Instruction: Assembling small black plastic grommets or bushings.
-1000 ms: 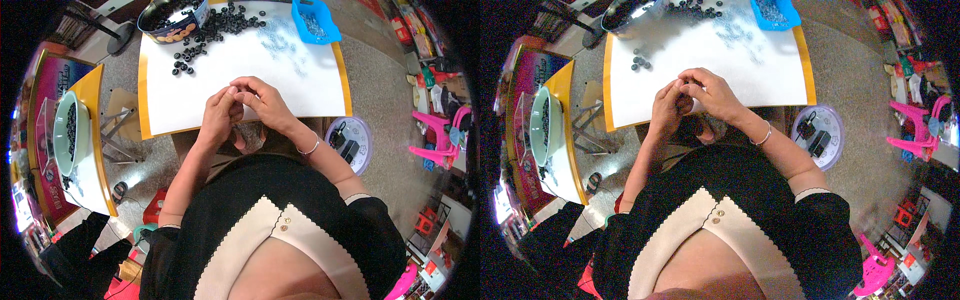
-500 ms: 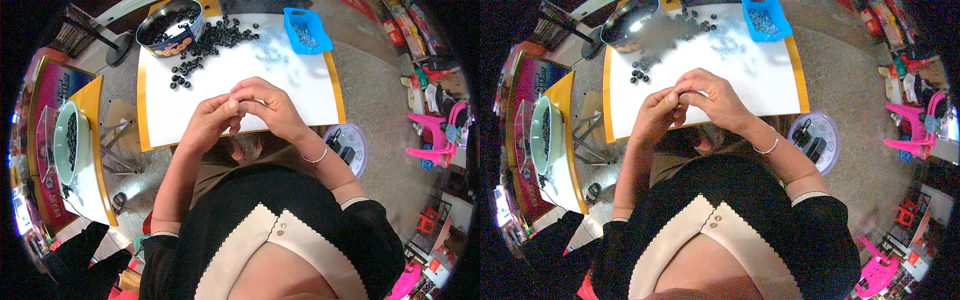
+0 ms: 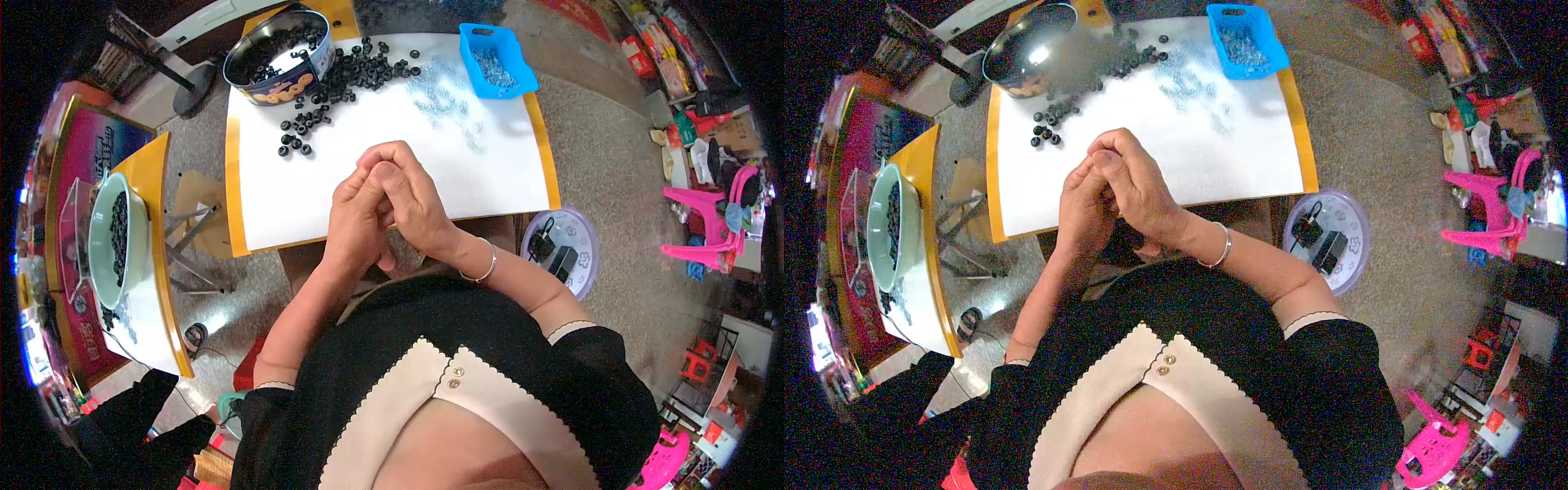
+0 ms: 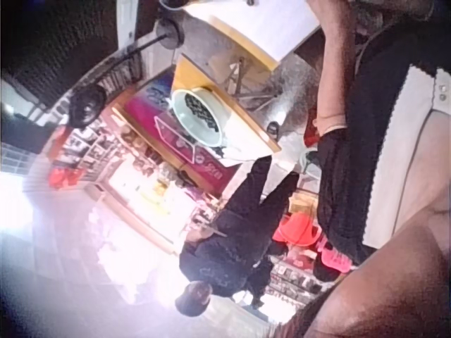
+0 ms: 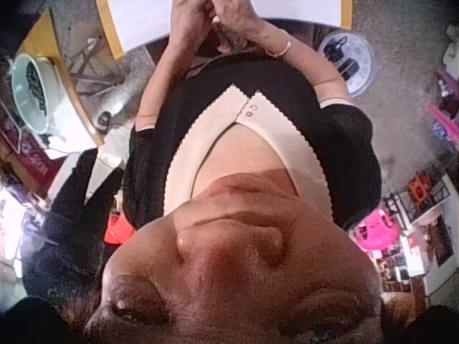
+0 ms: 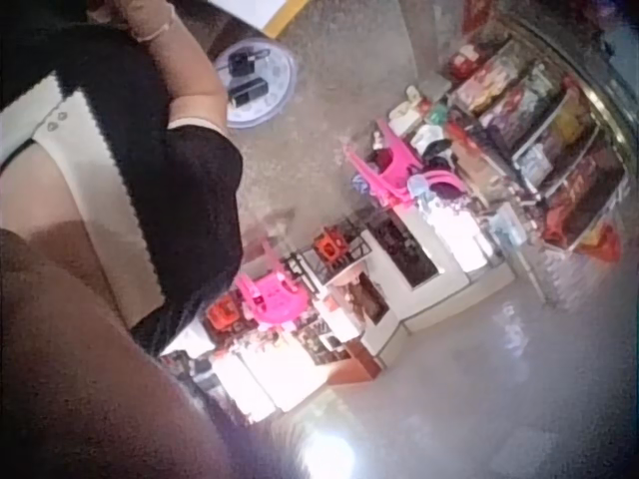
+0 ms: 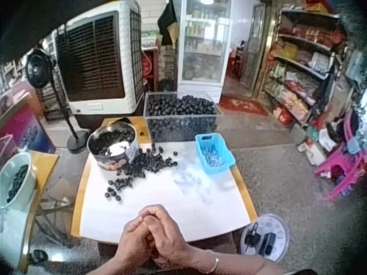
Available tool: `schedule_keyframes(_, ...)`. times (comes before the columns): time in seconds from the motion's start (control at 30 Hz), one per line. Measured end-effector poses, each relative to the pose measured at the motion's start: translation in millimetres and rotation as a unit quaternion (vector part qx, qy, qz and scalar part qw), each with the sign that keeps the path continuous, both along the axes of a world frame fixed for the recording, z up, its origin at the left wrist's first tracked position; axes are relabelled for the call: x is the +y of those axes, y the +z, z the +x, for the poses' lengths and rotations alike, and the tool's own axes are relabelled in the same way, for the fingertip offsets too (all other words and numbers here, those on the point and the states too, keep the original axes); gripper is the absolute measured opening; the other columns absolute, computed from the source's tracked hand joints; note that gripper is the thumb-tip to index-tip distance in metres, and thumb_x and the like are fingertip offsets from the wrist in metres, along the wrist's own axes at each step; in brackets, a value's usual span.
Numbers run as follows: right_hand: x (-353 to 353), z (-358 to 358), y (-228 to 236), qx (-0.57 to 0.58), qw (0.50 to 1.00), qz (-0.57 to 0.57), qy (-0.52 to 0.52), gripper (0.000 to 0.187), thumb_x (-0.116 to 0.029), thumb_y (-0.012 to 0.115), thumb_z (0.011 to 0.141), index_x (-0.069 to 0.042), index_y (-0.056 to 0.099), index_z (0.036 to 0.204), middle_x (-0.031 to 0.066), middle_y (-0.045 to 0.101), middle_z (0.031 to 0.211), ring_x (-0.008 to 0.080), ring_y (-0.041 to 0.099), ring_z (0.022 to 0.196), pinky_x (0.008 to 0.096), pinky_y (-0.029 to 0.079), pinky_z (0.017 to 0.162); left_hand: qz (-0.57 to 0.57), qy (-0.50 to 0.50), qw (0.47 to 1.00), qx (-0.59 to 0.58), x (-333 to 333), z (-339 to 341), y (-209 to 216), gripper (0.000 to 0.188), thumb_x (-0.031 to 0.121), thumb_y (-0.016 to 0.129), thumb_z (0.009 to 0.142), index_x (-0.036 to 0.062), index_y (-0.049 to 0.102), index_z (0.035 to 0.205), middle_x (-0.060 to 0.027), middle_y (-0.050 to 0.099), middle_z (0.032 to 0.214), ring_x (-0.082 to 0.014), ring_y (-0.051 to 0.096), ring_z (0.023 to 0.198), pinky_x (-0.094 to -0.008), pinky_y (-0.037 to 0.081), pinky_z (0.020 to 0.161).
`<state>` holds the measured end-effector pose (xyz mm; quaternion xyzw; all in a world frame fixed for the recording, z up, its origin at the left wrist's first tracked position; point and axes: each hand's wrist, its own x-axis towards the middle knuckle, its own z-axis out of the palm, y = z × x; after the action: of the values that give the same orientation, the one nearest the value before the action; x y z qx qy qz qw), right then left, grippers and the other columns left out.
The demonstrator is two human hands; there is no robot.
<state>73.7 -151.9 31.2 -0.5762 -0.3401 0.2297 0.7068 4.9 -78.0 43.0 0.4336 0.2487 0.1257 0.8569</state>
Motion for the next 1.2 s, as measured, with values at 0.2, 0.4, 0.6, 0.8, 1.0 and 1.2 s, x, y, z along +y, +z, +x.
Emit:
schedule_keyframes(0.2, -5, 34, 4, -0.198, 0.974, -0.06, 0.093, 0.023, -0.014, 0.055, 0.086, -0.003, 0.055, 0.107, 0.0064, 0.054, 0.101, 0.0123, 0.052, 0.088, 0.0254, 0.044, 0.077, -0.104, -0.074, 0.989, -0.075, 25, 0, -17, 0.04, 0.041, 0.047, 0.091, 0.0017, 0.055, 0.094, 0.0018, 0.045, 0.069, -0.0075, 0.035, 0.055, -0.0208, 0.031, 0.05)
schedule_keyframes(0.4, 13, 110, 5, -0.242, 0.962, -0.106, -0.065, 0.016, -0.009, 0.058, 0.082, -0.004, 0.062, 0.097, 0.0049, 0.058, 0.1, 0.0121, 0.055, 0.09, 0.0259, 0.045, 0.079, -0.104, -0.094, 0.988, -0.059, 32, 3, -32, 0.056, 0.048, 0.034, 0.093, 0.0005, 0.045, 0.119, -0.0037, 0.052, 0.09, -0.0094, 0.04, 0.064, -0.0233, 0.035, 0.054)
schedule_keyframes(0.6, 43, 314, 29, -0.482, 0.809, -0.053, -0.331, 0.022, -0.016, 0.058, 0.074, -0.004, 0.064, 0.091, 0.0179, 0.06, 0.087, 0.035, 0.055, 0.085, 0.0412, 0.044, 0.079, -0.11, -0.055, 0.992, -0.017, 44, -9, -49, 0.046, 0.039, 0.038, 0.095, -0.0007, 0.049, 0.116, -0.0028, 0.053, 0.088, -0.009, 0.042, 0.066, -0.0239, 0.037, 0.058)
schedule_keyframes(0.8, 34, 359, 34, -0.559, 0.688, -0.245, -0.393, 0.022, -0.016, 0.058, 0.074, -0.004, 0.065, 0.091, 0.0167, 0.059, 0.09, 0.0329, 0.054, 0.087, 0.0413, 0.044, 0.081, -0.131, -0.032, 0.991, -0.015, 53, -3, -59, 0.037, 0.031, 0.043, 0.094, -0.0004, 0.051, 0.111, -0.0022, 0.054, 0.087, -0.0087, 0.043, 0.066, -0.0229, 0.038, 0.059)
schedule_keyframes(1.0, 74, 197, -11, -0.447, 0.883, -0.126, -0.066, 0.015, -0.014, 0.06, 0.077, -0.004, 0.065, 0.088, 0.009, 0.061, 0.08, 0.0213, 0.058, 0.078, 0.0322, 0.046, 0.07, -0.12, 0.005, 0.993, 0.009, 62, -8, -60, 0.031, 0.023, 0.046, 0.093, -0.0019, 0.051, 0.111, -0.0029, 0.053, 0.085, -0.0089, 0.044, 0.065, -0.0219, 0.039, 0.058)
schedule_keyframes(1.2, 104, 82, -56, -0.403, 0.907, -0.105, 0.063, 0.015, -0.018, 0.061, 0.074, -0.004, 0.064, 0.077, 0.0126, 0.059, 0.076, 0.0299, 0.055, 0.079, 0.0395, 0.043, 0.072, -0.125, 0.02, 0.992, -0.008, 63, -18, -61, 0.029, 0.019, 0.049, 0.091, -0.0023, 0.052, 0.11, -0.003, 0.052, 0.083, -0.0088, 0.044, 0.063, -0.0224, 0.04, 0.057)
